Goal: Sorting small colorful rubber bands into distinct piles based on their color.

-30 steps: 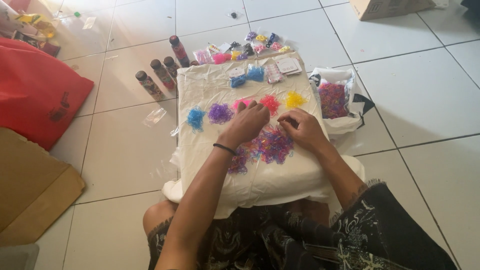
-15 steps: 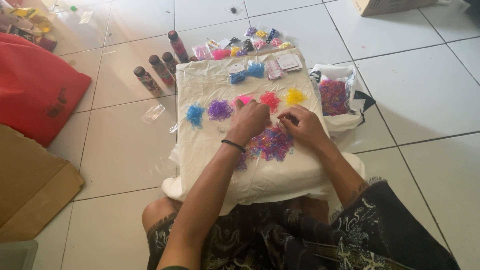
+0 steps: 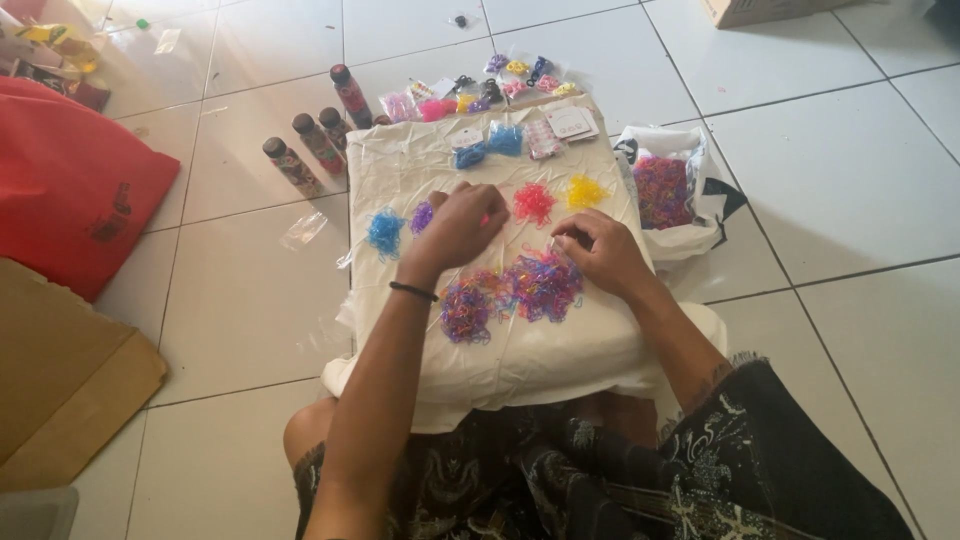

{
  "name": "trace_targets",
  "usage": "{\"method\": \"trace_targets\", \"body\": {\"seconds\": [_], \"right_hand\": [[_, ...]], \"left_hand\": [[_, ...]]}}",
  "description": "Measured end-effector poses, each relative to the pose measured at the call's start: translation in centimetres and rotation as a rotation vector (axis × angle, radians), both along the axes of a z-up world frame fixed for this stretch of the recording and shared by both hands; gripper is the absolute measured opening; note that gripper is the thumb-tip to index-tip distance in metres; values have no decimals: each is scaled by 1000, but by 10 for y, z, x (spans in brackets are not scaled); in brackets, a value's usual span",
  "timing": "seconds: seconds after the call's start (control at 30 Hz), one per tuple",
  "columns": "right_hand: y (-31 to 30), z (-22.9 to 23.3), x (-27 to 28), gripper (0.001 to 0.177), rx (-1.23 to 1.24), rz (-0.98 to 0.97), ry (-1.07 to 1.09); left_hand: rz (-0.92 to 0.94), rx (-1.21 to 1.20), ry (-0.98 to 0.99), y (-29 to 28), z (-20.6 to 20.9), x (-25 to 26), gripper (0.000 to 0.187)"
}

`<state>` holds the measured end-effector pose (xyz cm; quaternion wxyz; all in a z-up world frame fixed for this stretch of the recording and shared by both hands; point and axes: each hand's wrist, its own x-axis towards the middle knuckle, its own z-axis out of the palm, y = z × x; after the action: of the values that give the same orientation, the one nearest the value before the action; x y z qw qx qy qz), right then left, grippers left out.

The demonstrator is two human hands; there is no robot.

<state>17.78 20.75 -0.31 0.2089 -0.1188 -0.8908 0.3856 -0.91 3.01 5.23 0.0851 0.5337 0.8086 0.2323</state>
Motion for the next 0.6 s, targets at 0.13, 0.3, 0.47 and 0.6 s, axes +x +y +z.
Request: {"method": "trace_targets", "body": {"seconds": [0.13,0.3,0.47,0.6], "right_hand": [[-2,2,2,22,-17,12,-4],[2,-8,-2,19,39,-5,30],[3,-10,-3,18,28,5,39],[4,-14,-3,17,46,-1,61]], "left_hand": [[214,-34,69,-32,-7,-43,18],[423,-104,158,-61,-6,-54,8],[425,-45,165,-68,-6,-42,6],[428,63,166,-72,-5,-36,11]]}}
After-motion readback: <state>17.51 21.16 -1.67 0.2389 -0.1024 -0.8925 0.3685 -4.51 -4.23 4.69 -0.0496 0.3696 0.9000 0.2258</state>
